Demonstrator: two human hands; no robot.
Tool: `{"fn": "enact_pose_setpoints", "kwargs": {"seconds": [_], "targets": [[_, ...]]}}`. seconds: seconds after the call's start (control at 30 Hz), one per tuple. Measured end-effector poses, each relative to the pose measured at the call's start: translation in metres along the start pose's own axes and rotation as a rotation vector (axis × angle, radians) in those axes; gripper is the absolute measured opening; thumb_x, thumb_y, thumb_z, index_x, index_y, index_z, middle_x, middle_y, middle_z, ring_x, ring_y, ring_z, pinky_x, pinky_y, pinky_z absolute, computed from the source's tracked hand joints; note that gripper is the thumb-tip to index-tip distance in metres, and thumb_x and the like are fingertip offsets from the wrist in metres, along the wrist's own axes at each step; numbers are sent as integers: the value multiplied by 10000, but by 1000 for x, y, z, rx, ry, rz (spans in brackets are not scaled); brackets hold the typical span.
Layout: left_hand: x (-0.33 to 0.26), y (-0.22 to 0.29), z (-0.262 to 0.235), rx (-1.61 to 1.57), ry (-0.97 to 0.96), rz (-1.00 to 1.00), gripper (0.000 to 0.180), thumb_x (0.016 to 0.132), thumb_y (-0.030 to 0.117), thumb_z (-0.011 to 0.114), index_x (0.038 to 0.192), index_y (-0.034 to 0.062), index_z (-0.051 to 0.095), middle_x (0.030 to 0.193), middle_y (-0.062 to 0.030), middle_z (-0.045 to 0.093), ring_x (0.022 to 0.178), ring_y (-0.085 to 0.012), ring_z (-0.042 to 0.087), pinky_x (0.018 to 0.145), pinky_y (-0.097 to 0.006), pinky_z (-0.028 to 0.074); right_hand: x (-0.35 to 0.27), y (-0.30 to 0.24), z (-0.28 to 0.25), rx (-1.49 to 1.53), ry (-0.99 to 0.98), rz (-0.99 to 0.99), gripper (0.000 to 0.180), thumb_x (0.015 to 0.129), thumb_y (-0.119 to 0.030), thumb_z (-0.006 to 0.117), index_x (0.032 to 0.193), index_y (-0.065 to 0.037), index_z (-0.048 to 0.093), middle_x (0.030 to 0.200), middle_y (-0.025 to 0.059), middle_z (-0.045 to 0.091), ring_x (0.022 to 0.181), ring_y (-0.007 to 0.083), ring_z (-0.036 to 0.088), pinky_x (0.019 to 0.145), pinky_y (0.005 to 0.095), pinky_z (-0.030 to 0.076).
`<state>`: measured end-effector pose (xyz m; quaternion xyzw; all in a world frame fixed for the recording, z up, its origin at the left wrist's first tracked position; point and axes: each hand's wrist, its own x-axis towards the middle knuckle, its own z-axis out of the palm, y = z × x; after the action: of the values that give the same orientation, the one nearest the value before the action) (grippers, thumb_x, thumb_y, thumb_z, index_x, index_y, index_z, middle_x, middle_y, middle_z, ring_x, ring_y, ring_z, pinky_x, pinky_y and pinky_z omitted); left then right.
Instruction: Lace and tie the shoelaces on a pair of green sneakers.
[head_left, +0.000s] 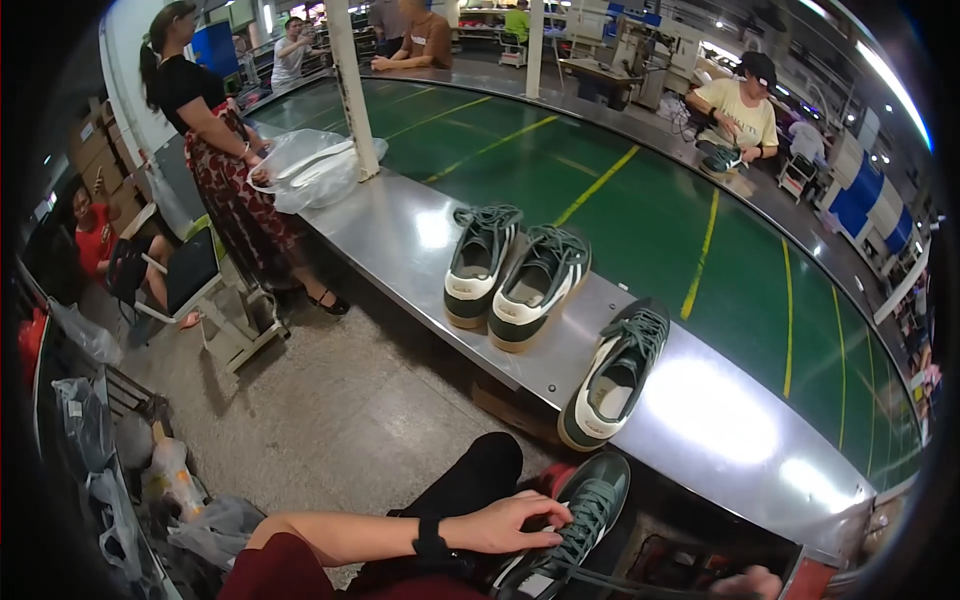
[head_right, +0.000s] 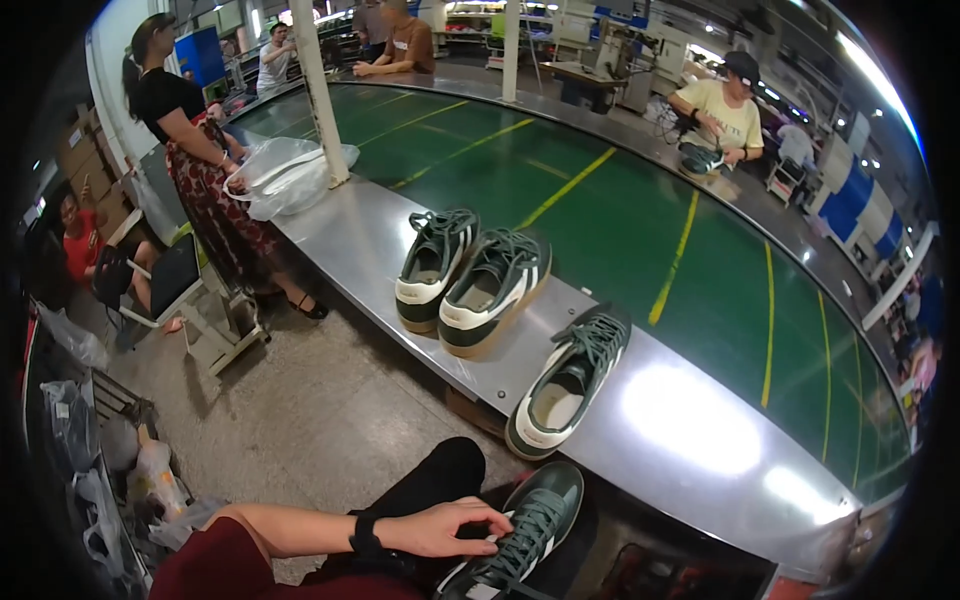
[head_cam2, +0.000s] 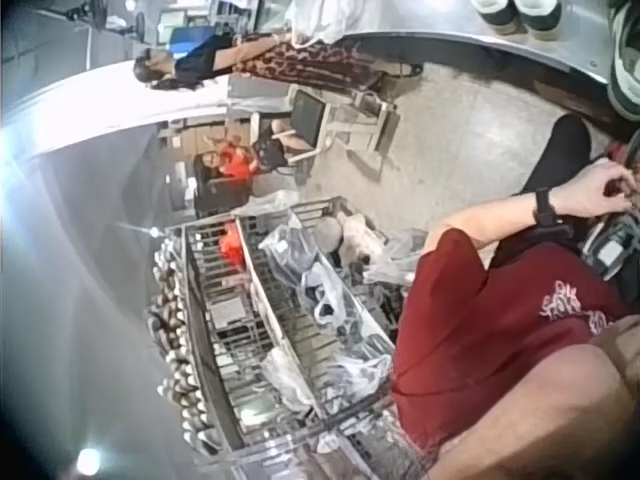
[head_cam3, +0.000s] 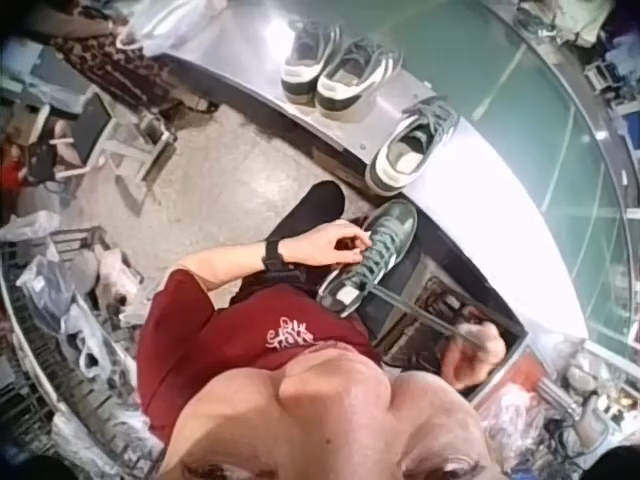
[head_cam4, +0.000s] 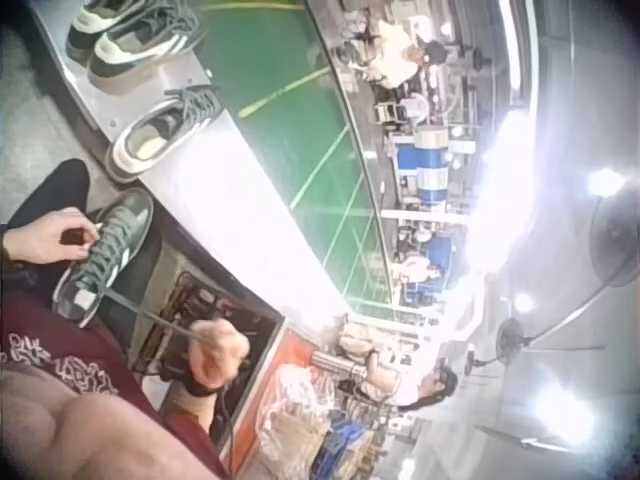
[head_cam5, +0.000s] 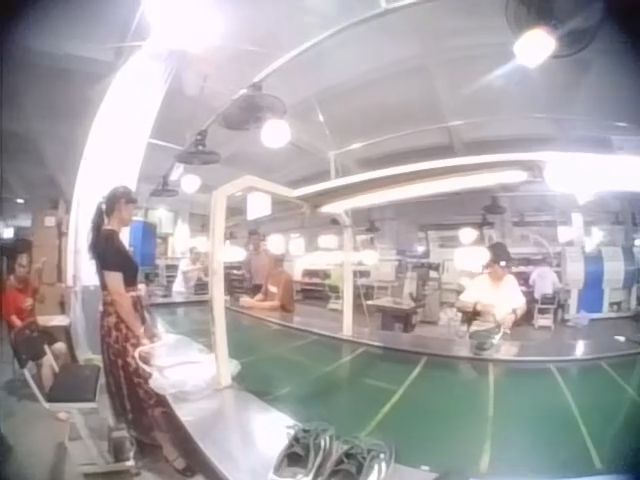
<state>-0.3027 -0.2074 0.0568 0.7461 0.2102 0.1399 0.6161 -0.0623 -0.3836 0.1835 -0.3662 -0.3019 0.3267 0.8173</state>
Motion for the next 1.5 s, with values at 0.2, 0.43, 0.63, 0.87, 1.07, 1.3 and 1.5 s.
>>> {"fn": "enact_pose_setpoints", "kwargs": {"seconds": [0.2,0.43,0.63,0.87,1.07,1.3,1.5], "targets": [[19,31,40,50,-139,608,421,946,359,522,1177,8,545,1141,-155,574,1114,-312,522,918,-389,430,5,-19,22,-53,-311,97,138,879,-35,617,787,-42,515,688,56,486,500,143,375,432,280,306],[16,51,54,-47,-412,310,344,1014,321,395,832,58,524,709,-139,573,666,-302,588,617,-391,436,-2,-28,18,-1424,-300,-621,244,980,-69,458,744,-35,403,549,20,355,455,122,295,430,278,271],[21,75,41,-68,-644,-55,335,1004,315,406,836,67,554,711,-136,591,677,-304,605,608,-382,461,-4,1,0,-904,171,169,181,899,-125,620,962,24,537,720,76,500,620,186,485,584,290,410],[31,59,38,254,-630,314,235,951,176,509,812,8,597,782,-157,625,671,-298,601,603,-374,459,-20,47,15,-1097,-792,301,696,730,-43,763,1352,-28,449,1209,170,589,1092,305,580,930,375,458],[10,63,5,379,-210,222,342,961,265,505,777,-6,605,864,-96,552,912,-255,534,824,-384,428,-25,37,-2,-753,-718,860,162,934,-115,564,1009,19,616,724,64,653,647,111,601,616,294,494],[6,41,15,1202,190,476,186,829,202,588,912,66,686,1278,-49,561,1162,-196,511,1015,-373,346,-32,67,21,-1178,-719,356,153,968,-121,484,898,-34,588,694,215,574,643,402,587,553,436,441],[6,14,39,522,87,325,140,747,215,673,785,80,685,1262,-35,576,1159,-213,482,1011,-439,303,-30,88,16,-1525,-604,228,173,976,-155,474,876,-51,569,663,209,577,628,398,588,535,467,434]]}}
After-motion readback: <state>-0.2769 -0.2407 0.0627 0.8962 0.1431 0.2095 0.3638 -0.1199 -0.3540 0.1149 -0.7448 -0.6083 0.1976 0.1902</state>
